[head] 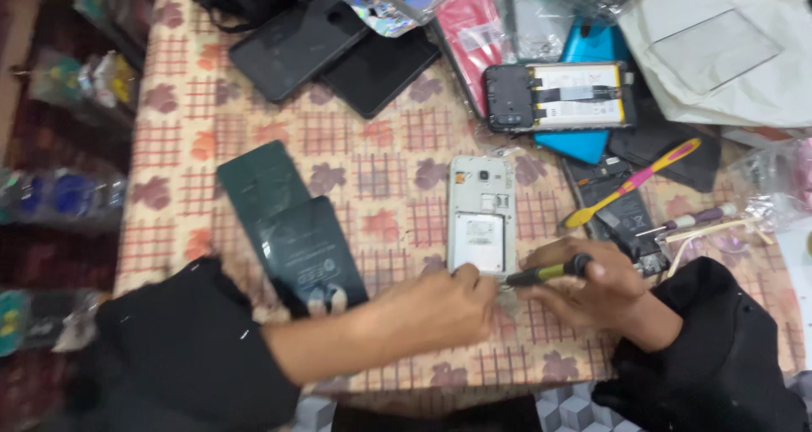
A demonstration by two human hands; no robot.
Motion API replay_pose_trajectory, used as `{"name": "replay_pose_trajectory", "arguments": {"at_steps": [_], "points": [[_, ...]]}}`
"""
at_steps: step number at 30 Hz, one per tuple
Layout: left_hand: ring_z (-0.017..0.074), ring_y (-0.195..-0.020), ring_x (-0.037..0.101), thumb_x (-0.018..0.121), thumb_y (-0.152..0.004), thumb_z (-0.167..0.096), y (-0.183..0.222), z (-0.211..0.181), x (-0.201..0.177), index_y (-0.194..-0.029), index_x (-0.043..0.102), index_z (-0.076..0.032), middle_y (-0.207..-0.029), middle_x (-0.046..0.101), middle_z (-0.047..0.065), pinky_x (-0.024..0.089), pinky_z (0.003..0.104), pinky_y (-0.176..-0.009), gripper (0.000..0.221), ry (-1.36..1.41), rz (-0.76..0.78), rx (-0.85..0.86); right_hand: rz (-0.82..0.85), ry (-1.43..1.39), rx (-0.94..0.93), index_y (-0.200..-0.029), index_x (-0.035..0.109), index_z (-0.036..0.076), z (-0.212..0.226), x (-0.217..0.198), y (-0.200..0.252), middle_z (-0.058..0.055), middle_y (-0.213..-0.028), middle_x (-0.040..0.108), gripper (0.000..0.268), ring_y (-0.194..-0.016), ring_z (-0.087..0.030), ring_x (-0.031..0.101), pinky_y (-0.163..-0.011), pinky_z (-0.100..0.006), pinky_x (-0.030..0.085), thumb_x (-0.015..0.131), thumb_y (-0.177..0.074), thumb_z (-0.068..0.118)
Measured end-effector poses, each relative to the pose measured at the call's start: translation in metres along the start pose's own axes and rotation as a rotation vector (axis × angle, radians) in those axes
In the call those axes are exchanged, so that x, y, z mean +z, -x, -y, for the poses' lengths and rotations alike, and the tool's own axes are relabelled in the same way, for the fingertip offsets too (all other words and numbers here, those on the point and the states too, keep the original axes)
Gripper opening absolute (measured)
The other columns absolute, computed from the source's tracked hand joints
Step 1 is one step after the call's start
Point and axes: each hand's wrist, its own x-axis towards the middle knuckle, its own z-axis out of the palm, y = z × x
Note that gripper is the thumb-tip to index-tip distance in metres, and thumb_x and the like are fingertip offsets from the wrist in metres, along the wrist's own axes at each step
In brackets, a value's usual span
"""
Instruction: The person disassembles a white smartphone by removing the back cover and using a screwdriver to unscrew internal components. They then reassemble the phone by screwing the parts back together and replacing the back cover.
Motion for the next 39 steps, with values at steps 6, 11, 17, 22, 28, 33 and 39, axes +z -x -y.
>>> {"name": "replay_pose_trajectory", "arguments": {"at_steps": [6,11,17,22,28,33,39], "points": [[0.0335,-0.08,0.071,0.073,-0.08,-0.01,-0.014,0.036,-0.012,-0.087,0.069,0.001,-0.085,0.068,0.015,0.057,0.043,-0.064,0.013,0.471,0.235,-0.175,-0.052,-0.002,-0.007,-0.139,0.035,0.024,0.001,0.001,0.003,-0.015,-0.088,0.073,0.086,-0.07,-0.031,0.076,-0.059,-0.038,0.062,0.087,-0.073,0.006],[0.0354,-0.083,0.07,0.075,-0.078,-0.011,-0.005,0.039,-0.024,-0.098,0.069,0.0,-0.085,0.069,0.016,0.054,0.046,-0.068,0.023,0.717,0.211,-0.273,-0.02,-0.031,-0.113,-0.146,0.025,0.024,0.008,-0.007,-0.006,-0.016,-0.09,0.075,0.098,-0.061,-0.024,0.073,-0.049,-0.032,0.055,0.091,-0.075,0.005],[0.0302,-0.083,0.07,0.07,-0.08,-0.005,-0.009,0.033,-0.021,-0.089,0.069,-0.001,-0.091,0.063,0.011,0.057,0.041,-0.065,0.01,0.428,0.103,-0.204,0.002,-0.062,-0.101,-0.149,0.022,0.024,0.0,-0.01,-0.014,-0.014,-0.09,0.074,0.103,-0.066,-0.027,0.075,-0.053,-0.033,0.059,0.091,-0.074,0.006],[0.0169,-0.08,0.067,0.068,-0.082,-0.003,0.008,0.023,-0.012,-0.089,0.069,-0.003,-0.09,0.06,0.005,0.055,0.029,-0.057,0.007,0.125,0.087,-0.121,0.186,-0.165,-0.17,-0.141,0.04,0.012,-0.017,-0.018,-0.006,-0.011,-0.097,0.076,0.054,-0.068,-0.019,0.073,-0.052,-0.031,0.058,0.07,-0.097,0.022],[0.0187,-0.074,0.063,0.069,-0.085,-0.018,0.016,0.016,-0.009,-0.079,0.069,-0.005,-0.083,0.059,0.003,0.053,0.034,-0.059,0.014,0.035,-0.037,-0.004,0.116,-0.228,-0.426,-0.127,0.051,0.008,-0.023,-0.012,0.005,-0.027,-0.104,0.073,0.038,-0.071,-0.027,0.071,-0.05,-0.034,0.049,0.045,-0.11,0.042],[0.0203,-0.076,0.061,0.068,-0.088,-0.019,0.019,0.015,-0.006,-0.087,0.073,0.003,-0.117,0.069,0.015,0.057,0.035,-0.067,0.023,-0.078,-0.193,0.046,0.286,-0.429,-0.042,-0.131,0.057,0.001,-0.023,-0.01,0.019,-0.01,-0.085,0.07,0.056,-0.057,-0.024,0.065,-0.047,-0.037,0.053,0.045,-0.102,0.047],[0.0236,-0.07,0.063,0.065,-0.083,-0.022,0.021,0.012,-0.009,-0.088,0.073,0.005,-0.114,0.07,0.021,0.058,0.038,-0.063,0.029,-0.074,-0.138,0.05,0.174,-0.21,-0.258,-0.102,0.062,0.012,-0.029,-0.006,0.036,-0.022,-0.108,0.076,0.017,-0.067,-0.024,0.069,-0.056,-0.034,0.053,0.06,-0.111,0.026]]}}
